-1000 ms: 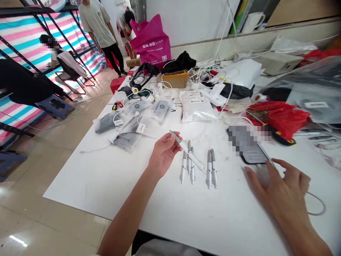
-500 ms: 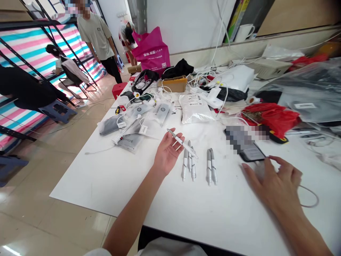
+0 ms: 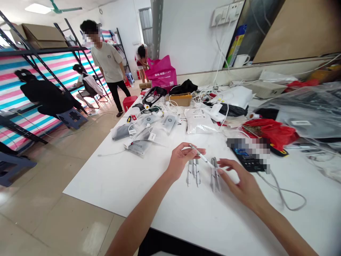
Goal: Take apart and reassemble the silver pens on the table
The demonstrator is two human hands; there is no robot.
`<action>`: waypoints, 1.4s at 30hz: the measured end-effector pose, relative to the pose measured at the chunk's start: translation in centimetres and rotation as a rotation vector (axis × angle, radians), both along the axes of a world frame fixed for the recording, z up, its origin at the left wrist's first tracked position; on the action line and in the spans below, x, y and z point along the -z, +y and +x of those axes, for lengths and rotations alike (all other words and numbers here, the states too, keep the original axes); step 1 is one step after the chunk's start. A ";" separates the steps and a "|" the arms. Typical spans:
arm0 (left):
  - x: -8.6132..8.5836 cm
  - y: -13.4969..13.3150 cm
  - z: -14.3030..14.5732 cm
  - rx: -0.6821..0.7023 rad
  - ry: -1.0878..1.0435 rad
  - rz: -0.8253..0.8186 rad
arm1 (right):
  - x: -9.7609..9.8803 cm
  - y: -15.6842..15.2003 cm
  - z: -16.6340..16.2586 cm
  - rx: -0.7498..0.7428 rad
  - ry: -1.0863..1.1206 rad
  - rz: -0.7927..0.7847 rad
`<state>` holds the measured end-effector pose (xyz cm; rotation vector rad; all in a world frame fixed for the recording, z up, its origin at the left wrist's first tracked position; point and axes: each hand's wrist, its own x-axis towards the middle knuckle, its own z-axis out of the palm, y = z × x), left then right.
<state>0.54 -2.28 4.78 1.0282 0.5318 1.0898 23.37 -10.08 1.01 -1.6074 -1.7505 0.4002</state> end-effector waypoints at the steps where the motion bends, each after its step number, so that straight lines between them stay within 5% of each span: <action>1: 0.1 -0.1 0.1 -0.005 -0.001 0.014 | -0.5 0.8 -1.2 -0.069 0.054 -0.026; 5: 0.4 0.0 0.1 -0.027 0.044 0.014 | -1.4 3.8 -4.6 -0.290 0.096 -0.069; 12: 1.3 0.4 0.2 -0.027 0.007 0.031 | 1.1 4.0 -4.8 -0.248 0.157 -0.028; 19: 2.4 0.3 1.1 -0.193 0.107 0.049 | 1.6 3.3 -4.4 -0.241 0.068 -0.012; 28: 1.5 0.5 0.9 -0.357 0.236 -0.010 | 2.2 3.3 -4.5 -0.140 -0.230 0.272; 31: 0.2 0.2 0.4 -0.310 0.271 0.037 | 2.1 3.3 -4.4 -0.115 -0.216 0.297; 36: 0.0 -0.1 -0.4 0.016 0.250 0.092 | 2.0 3.2 -4.2 -0.126 -0.142 0.226; 42: 2.1 0.3 -0.8 -0.159 0.297 0.033 | 2.5 3.1 -4.5 -0.199 -0.189 0.188</action>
